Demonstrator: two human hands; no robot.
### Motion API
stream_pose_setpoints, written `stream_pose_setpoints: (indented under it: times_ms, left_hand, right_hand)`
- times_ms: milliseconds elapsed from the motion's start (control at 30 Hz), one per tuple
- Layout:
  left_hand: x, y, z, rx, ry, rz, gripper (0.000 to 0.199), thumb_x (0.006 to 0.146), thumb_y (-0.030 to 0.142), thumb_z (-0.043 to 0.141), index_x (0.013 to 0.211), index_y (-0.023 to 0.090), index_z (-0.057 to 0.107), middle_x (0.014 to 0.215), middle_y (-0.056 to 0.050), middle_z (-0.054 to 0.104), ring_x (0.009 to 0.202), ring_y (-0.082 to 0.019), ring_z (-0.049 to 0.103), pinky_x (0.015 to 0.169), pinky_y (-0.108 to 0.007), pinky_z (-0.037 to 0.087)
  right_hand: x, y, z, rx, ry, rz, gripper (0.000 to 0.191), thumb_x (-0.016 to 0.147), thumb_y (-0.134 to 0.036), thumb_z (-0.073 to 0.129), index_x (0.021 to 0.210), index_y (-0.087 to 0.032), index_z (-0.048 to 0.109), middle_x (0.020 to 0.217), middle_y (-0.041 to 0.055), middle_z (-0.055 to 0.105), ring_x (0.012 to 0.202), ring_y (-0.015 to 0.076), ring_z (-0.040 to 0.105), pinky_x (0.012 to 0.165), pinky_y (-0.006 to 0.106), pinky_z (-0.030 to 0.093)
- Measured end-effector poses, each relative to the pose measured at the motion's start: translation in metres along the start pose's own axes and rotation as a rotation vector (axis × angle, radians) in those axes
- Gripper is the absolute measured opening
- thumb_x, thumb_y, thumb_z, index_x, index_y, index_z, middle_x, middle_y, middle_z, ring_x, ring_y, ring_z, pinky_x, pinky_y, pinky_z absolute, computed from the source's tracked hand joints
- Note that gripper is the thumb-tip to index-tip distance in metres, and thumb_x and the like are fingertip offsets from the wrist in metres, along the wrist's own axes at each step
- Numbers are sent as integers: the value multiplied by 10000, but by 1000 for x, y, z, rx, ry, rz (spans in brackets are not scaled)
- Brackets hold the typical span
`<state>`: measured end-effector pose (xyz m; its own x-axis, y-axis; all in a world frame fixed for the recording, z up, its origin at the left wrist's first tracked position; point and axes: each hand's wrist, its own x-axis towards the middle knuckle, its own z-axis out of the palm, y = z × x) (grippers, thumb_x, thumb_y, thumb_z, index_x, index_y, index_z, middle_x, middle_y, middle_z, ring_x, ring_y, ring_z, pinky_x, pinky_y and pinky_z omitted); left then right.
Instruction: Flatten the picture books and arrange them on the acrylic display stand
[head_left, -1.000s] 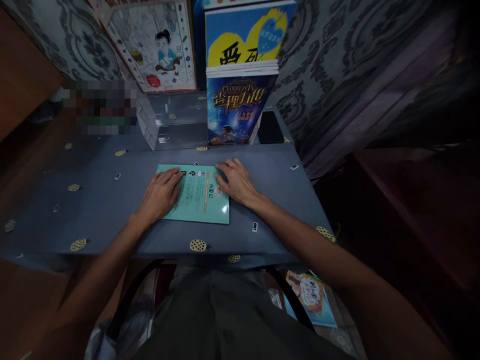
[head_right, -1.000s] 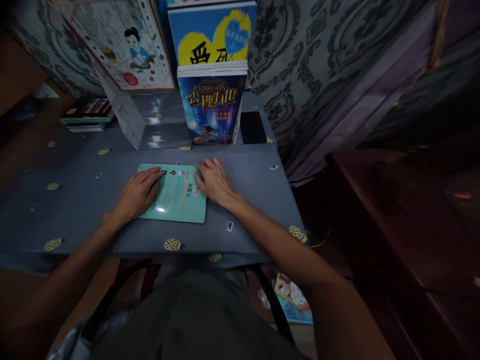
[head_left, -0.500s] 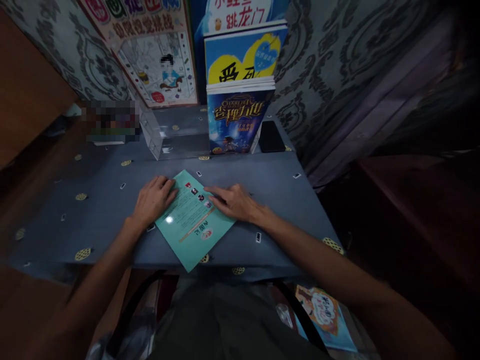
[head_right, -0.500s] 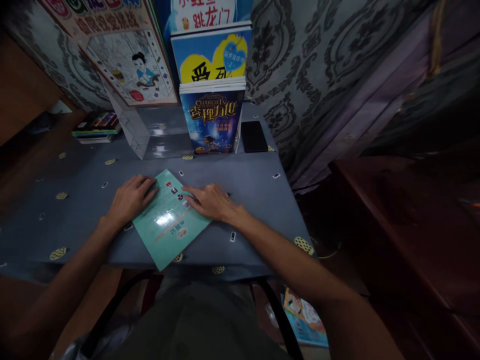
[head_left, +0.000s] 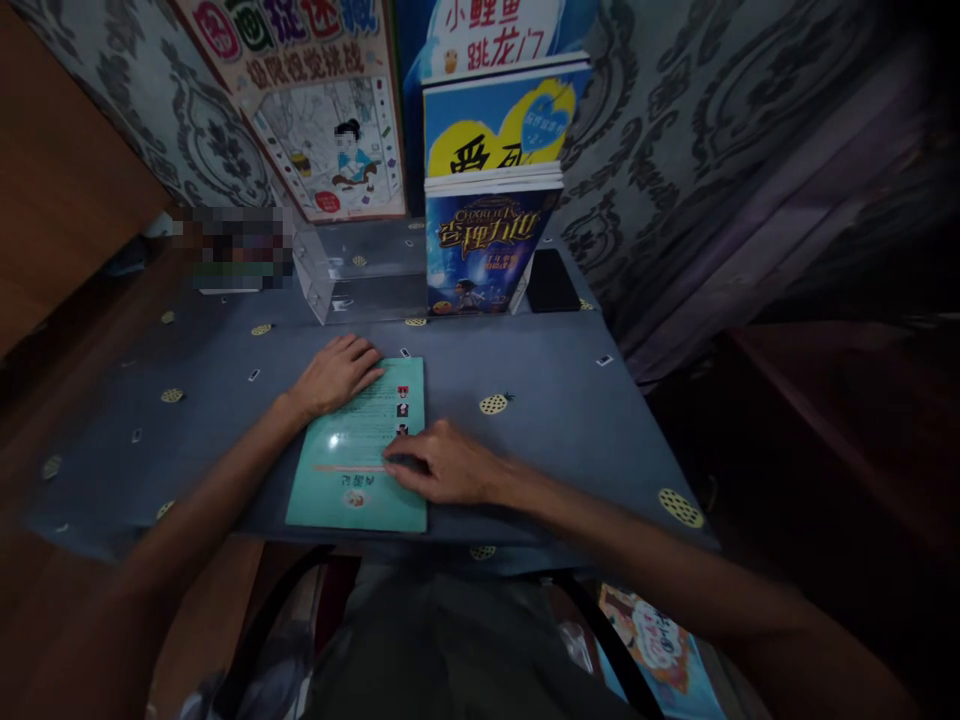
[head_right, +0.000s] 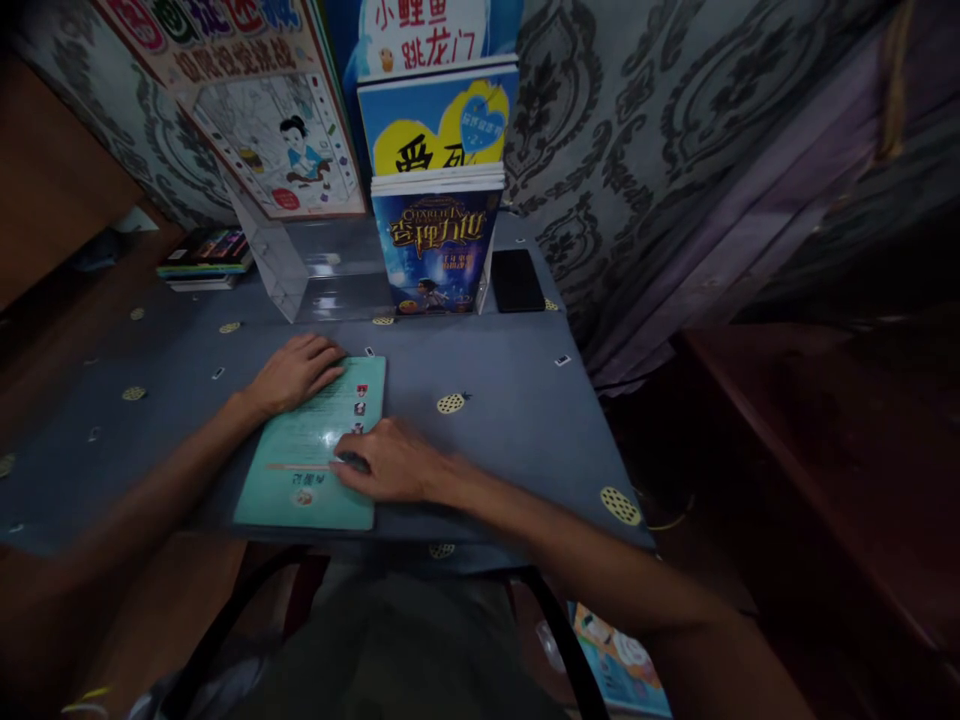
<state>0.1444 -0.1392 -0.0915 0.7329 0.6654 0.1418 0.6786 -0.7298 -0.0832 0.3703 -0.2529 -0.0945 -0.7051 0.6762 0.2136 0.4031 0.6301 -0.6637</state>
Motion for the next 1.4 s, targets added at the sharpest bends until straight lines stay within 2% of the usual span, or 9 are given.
stream_pose_setpoints:
  times_ms: [233, 400, 467, 600, 733, 800, 967, 1200, 1400]
  left_hand:
    - [38, -2, -1, 203, -58, 63, 382, 1048, 423, 396, 998, 178, 684, 959, -115, 679, 914, -250, 634, 703, -332, 456]
    - [42, 28, -8, 140, -44, -64, 342, 1045, 376, 397, 1029, 184, 679, 1014, -131, 681, 996, -284, 621, 658, -340, 447]
    - [37, 45, -11, 92, -41, -121, 312, 1028, 387, 438, 1068, 186, 674, 1022, -127, 684, 1029, -301, 602, 703, -364, 477]
    - [18, 72, -14, -36, -5, -123, 329, 985, 413, 534, 1209, 187, 619, 1218, -124, 658, 1112, -303, 585, 902, -427, 516]
    - [2, 85, -11, -134, 62, -111, 398, 958, 430, 583, 1258, 169, 570, 1331, -157, 592, 1209, -313, 565, 1013, -467, 501]
    - [0, 88, -9, -150, 70, -129, 387, 954, 421, 587, 1249, 171, 569, 1278, -158, 606, 1185, -313, 579, 997, -476, 514]
    - [3, 91, -5, -114, 62, -169, 307, 947, 361, 571, 1183, 166, 597, 1245, -173, 631, 1153, -329, 625, 948, -482, 547]
    - [2, 92, -4, -83, 125, -145, 285, 979, 390, 520, 1135, 175, 625, 1228, -161, 696, 1119, -293, 694, 888, -409, 586]
    - [2, 92, -11, -146, 174, -107, 229, 1000, 344, 515, 1112, 200, 653, 1095, -97, 755, 1121, -256, 710, 911, -363, 580]
  right_hand:
    - [17, -14, 19, 147, -82, -120, 191, 971, -200, 565, 940, -120, 736, 715, 26, 714, 638, 124, 624, 652, 225, 450]
    - [27, -14, 36, 254, -122, -357, 139, 960, -178, 579, 934, -134, 708, 927, 70, 752, 911, 157, 666, 902, 263, 493]
    - [23, -8, 32, 292, -95, -387, 173, 959, -187, 566, 834, -156, 682, 847, 46, 733, 837, 147, 649, 860, 266, 501]
    - [9, 20, 0, 407, 210, -157, 293, 953, -262, 529, 685, -177, 609, 628, -8, 627, 604, 116, 555, 657, 257, 468]
    - [6, 62, -32, 644, 646, 192, 329, 951, -442, 505, 820, -180, 655, 631, 0, 649, 614, 142, 611, 631, 266, 485]
    - [9, 78, -38, 717, 712, 261, 368, 950, -500, 498, 873, -183, 667, 709, 28, 706, 705, 161, 667, 703, 283, 511]
    - [12, 85, -38, 613, 580, 212, 345, 1000, -430, 480, 1006, -178, 715, 851, 43, 773, 873, 176, 690, 883, 330, 499]
    - [8, 79, -40, 586, 488, 139, 321, 1036, -348, 459, 1103, -168, 715, 889, 32, 762, 890, 166, 682, 859, 304, 486]
    - [7, 80, -40, 595, 461, 117, 327, 1039, -400, 463, 1052, -166, 691, 892, 32, 737, 820, 156, 645, 816, 301, 472]
